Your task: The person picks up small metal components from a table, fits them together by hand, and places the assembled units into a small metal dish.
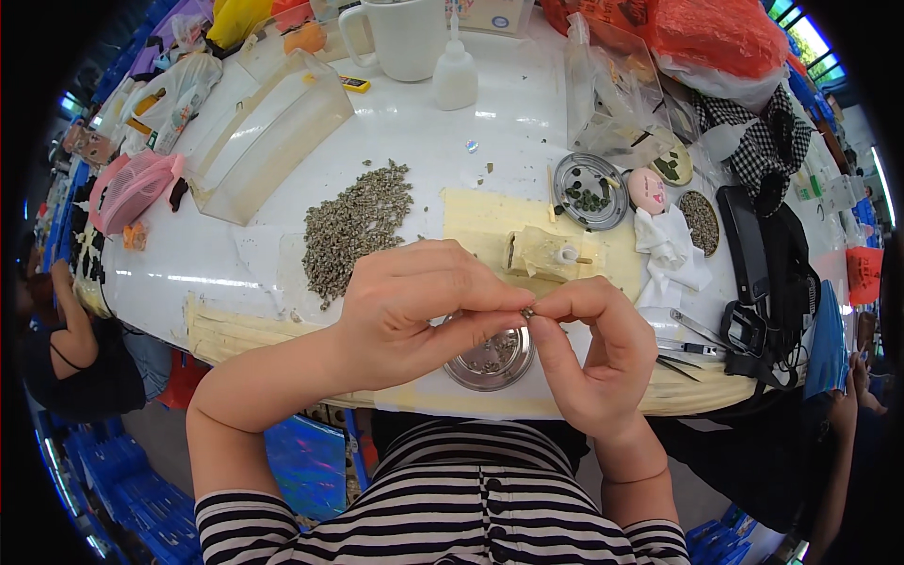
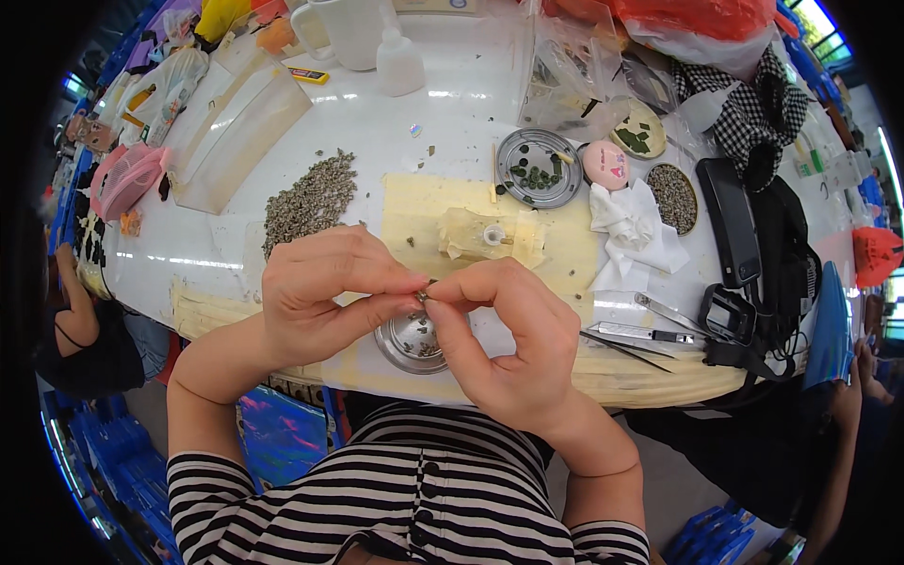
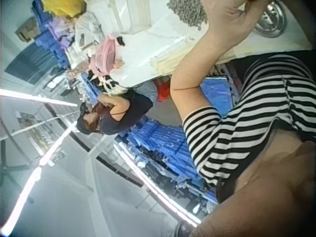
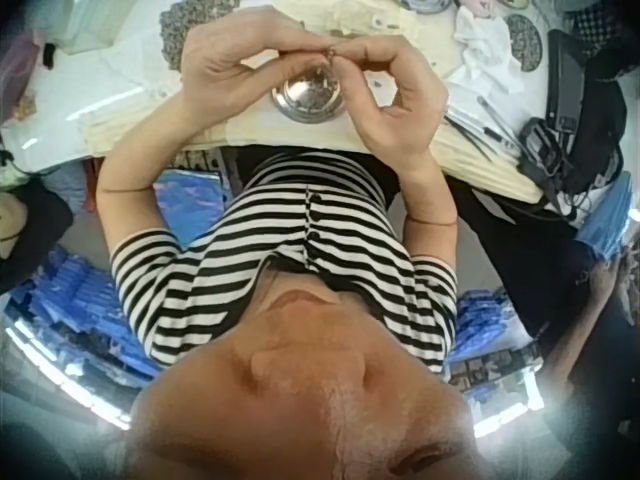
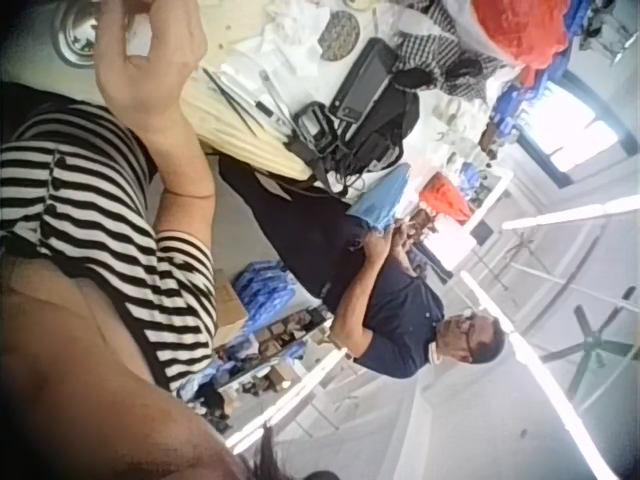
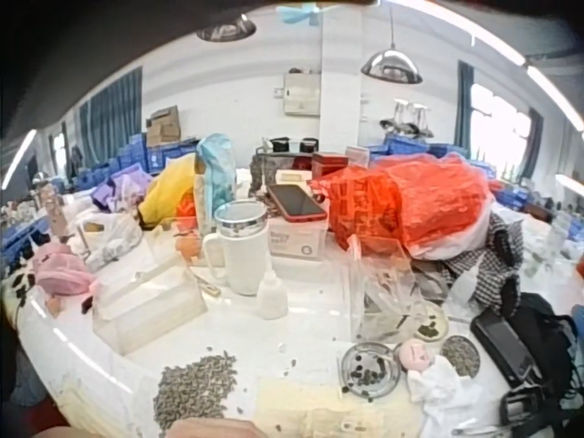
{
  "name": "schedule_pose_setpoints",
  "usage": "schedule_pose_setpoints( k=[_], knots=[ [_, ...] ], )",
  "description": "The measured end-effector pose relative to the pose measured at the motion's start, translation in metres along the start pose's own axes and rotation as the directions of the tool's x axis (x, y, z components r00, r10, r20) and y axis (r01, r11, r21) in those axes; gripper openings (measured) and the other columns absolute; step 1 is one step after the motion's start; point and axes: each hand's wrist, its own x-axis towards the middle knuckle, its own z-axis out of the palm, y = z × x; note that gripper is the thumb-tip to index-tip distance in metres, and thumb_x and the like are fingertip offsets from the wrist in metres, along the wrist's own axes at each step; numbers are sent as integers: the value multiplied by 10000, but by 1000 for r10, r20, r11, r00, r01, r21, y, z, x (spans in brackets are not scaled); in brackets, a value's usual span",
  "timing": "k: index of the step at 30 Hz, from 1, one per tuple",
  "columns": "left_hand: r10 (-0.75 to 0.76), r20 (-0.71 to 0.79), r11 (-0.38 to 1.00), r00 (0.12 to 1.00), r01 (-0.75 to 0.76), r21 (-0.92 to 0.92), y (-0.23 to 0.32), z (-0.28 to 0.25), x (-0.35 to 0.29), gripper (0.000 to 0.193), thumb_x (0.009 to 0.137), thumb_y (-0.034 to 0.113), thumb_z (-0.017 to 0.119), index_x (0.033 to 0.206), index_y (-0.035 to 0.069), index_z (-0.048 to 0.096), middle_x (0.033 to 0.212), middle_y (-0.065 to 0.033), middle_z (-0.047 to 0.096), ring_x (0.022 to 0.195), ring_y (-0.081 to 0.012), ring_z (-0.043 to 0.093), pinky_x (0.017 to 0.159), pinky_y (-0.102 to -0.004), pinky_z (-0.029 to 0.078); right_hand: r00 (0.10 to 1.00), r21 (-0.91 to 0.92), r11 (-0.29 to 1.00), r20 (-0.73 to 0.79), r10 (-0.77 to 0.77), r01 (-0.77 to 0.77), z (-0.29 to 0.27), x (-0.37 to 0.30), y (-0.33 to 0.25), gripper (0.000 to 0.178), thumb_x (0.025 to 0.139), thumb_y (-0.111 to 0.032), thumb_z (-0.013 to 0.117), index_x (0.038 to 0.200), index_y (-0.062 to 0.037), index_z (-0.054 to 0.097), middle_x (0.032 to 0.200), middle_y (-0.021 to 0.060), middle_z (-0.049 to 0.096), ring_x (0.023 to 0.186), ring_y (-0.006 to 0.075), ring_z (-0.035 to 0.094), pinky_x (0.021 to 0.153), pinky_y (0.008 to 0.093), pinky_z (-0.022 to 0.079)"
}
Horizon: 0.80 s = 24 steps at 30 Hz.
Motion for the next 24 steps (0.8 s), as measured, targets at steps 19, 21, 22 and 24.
schedule_pose_setpoints(
  k=[19,21,22,24],
  knots=[
    [168,-80,952,983,-140,272,-1,1,-4,261,691,-8,822,927,16,714,785,-68,661,664,-192,623,570,-285,477,999,91,995,18,48,-49,-3,-4,-2,164,844,45,688,1008,47,700,916,125,719,800,161,690,720,261,546],
    [152,-93,956,984,-122,267,0,2,-4,259,691,-14,821,924,13,713,786,-71,664,665,-194,624,573,-284,479,995,-70,992,0,-100,100,-3,-1,-2,186,817,53,705,1002,39,713,899,137,720,775,181,693,692,265,544],
    [145,-95,958,985,-116,262,0,2,-4,259,691,-16,820,925,13,713,789,-70,664,668,-194,624,575,-285,480,993,-93,989,0,-118,117,-1,-1,-3,196,807,55,710,1002,35,717,892,143,720,765,191,693,681,266,543],
    [129,-96,962,987,-101,252,2,2,-5,258,693,-21,819,927,12,713,794,-69,665,674,-193,623,580,-286,482,994,-93,989,1,-112,112,0,-1,-3,202,803,54,713,1003,30,723,889,148,720,757,197,693,672,265,541]
  ],
)
